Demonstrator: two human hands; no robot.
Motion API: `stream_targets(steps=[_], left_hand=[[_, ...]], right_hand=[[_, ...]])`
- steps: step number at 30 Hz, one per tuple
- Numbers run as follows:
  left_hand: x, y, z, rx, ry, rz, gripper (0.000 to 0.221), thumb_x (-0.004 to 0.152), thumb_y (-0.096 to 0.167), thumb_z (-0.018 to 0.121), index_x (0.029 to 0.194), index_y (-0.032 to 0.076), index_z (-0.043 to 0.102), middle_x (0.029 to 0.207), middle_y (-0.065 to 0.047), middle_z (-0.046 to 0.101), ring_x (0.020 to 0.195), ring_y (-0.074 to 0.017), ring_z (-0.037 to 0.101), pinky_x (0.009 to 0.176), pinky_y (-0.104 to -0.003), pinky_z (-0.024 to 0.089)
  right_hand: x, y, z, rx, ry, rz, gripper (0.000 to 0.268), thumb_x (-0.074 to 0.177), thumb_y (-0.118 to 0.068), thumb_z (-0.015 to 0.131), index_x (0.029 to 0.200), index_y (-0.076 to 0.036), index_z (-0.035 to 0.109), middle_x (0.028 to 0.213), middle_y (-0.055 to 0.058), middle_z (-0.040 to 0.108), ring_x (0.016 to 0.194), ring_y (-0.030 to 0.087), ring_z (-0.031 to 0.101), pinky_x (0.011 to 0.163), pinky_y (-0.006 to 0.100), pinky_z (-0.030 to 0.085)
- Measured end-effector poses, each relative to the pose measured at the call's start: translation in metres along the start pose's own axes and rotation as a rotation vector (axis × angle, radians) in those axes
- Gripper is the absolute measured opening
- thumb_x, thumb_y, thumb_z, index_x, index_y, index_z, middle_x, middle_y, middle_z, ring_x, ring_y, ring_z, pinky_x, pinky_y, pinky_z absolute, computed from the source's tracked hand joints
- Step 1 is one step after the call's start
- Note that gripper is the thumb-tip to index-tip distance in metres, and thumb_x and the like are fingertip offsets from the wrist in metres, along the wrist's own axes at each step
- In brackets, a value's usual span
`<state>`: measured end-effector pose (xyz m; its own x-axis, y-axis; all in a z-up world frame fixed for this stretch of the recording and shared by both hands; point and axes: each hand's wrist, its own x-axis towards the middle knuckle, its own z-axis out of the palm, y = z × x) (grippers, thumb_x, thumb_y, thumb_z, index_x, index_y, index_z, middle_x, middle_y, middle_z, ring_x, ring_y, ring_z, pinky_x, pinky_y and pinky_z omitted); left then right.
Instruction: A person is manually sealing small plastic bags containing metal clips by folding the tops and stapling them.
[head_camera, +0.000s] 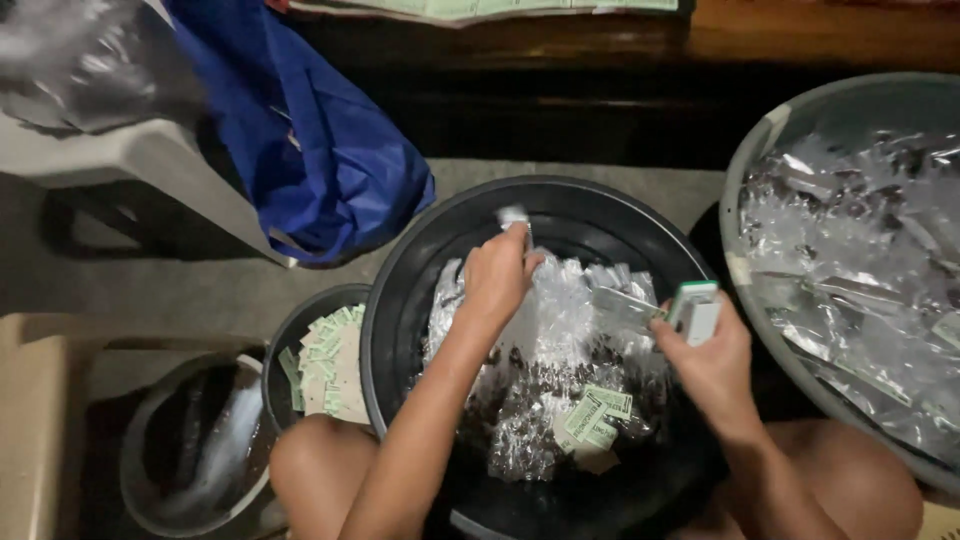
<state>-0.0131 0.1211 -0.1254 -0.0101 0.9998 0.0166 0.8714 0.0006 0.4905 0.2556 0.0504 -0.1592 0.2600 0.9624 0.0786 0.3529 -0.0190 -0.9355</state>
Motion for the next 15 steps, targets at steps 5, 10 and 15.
stream_targets(steps=[5, 10, 15], left_hand=[[-0.026, 0.032, -0.046, 0.133, 0.116, 0.223, 0.025, 0.091, 0.026, 0.071, 0.108, 0.011, 0.061, 0.089, -0.013, 0.068, 0.084, -0.0422, 0.07, 0.073, -0.052, 0.054], [-0.084, 0.058, -0.071, 0.145, 0.15, 0.378, 0.018, 0.086, 0.023, 0.071, 0.101, 0.015, 0.063, 0.082, -0.013, 0.066, 0.068, -0.0432, 0.067, 0.064, -0.053, 0.052], [-0.142, 0.08, -0.123, 0.022, 0.021, 0.488, 0.024, 0.083, 0.027, 0.075, 0.101, 0.013, 0.067, 0.085, -0.009, 0.065, 0.08, -0.0382, 0.068, 0.071, -0.046, 0.051]], right_hand=[[-0.012, -0.025, 0.031, 0.027, -0.002, -0.228, 0.041, 0.071, -0.004, 0.087, 0.106, -0.007, 0.066, 0.086, 0.013, 0.071, 0.078, 0.02, 0.063, 0.071, 0.04, 0.051], [-0.011, -0.061, 0.051, 0.107, -0.046, -0.226, 0.032, 0.074, -0.006, 0.086, 0.1, -0.013, 0.068, 0.084, 0.005, 0.073, 0.075, 0.014, 0.065, 0.069, 0.032, 0.052], [-0.007, -0.113, 0.036, 0.171, -0.054, -0.287, 0.028, 0.076, -0.007, 0.086, 0.096, -0.014, 0.068, 0.084, 0.003, 0.074, 0.07, 0.012, 0.064, 0.068, 0.029, 0.052]])
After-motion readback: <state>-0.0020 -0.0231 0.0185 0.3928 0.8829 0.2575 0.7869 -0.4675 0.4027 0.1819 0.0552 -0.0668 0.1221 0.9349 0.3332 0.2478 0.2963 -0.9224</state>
